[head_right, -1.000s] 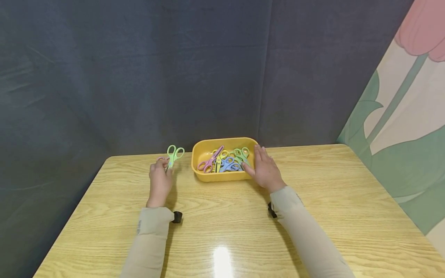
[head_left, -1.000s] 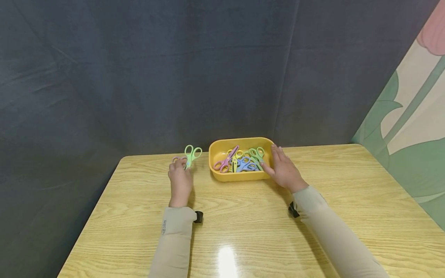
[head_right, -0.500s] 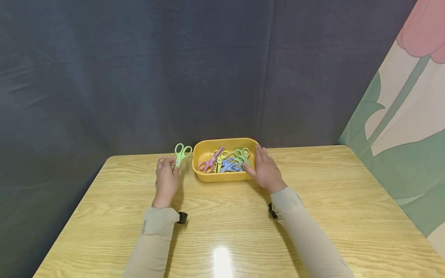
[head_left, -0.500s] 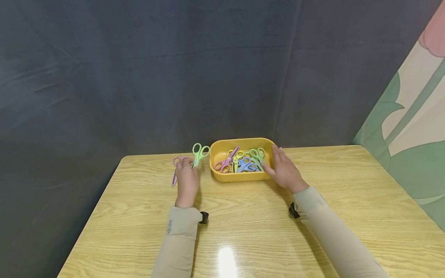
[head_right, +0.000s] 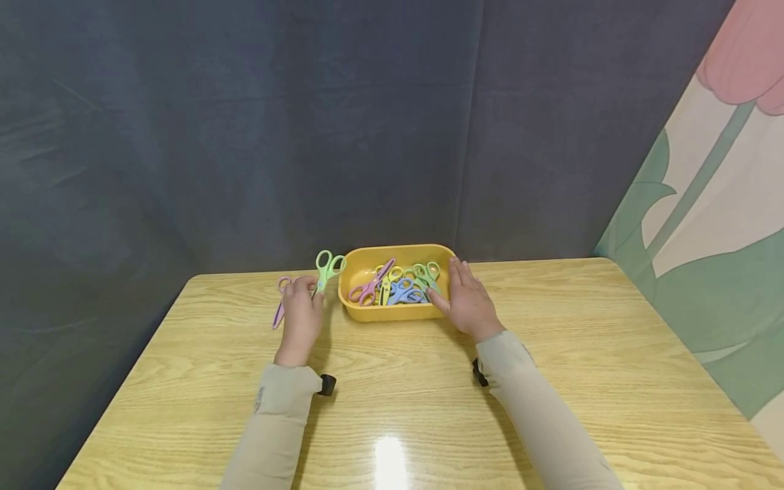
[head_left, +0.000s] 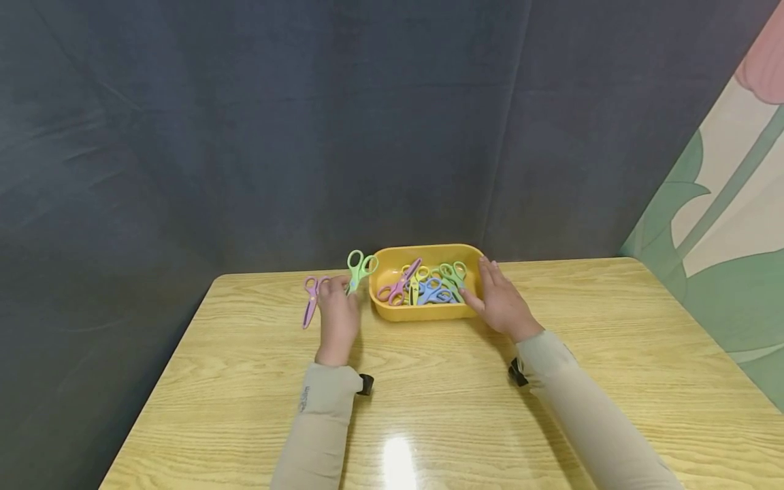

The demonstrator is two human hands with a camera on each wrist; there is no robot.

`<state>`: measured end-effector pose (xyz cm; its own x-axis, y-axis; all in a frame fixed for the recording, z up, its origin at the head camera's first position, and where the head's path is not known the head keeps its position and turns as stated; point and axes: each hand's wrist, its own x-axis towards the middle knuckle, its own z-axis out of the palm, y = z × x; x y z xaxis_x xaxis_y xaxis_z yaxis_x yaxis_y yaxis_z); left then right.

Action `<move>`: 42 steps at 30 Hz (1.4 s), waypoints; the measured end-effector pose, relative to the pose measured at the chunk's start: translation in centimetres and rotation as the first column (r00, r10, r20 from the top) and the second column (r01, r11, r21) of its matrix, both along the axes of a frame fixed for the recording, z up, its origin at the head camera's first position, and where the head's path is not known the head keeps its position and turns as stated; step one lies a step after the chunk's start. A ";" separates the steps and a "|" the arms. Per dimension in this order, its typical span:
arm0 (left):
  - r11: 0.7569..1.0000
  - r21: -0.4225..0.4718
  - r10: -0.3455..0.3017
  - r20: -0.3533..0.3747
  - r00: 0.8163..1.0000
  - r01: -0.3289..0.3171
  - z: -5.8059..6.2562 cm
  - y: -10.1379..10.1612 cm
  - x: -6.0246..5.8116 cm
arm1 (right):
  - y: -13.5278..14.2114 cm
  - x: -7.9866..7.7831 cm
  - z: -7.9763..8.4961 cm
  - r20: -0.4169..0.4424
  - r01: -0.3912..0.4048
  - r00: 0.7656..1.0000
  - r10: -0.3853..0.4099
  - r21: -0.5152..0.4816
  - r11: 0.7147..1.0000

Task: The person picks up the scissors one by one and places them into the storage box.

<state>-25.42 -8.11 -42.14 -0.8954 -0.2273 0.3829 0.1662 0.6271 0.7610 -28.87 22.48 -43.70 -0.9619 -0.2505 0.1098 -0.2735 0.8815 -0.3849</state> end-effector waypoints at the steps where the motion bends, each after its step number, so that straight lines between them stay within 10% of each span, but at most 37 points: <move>1: 1.000 0.001 -0.003 0.000 1.000 0.003 0.1 0.1 0.0 | 0.0 0.0 0.0 -0.001 0.000 1.000 0.000 -0.002 1.000; 42: 0.992 -0.083 -0.089 0.106 0.990 0.098 2.3 4.7 -2.5 | 0.0 0.0 0.1 -0.009 -0.002 1.000 0.002 -0.009 1.000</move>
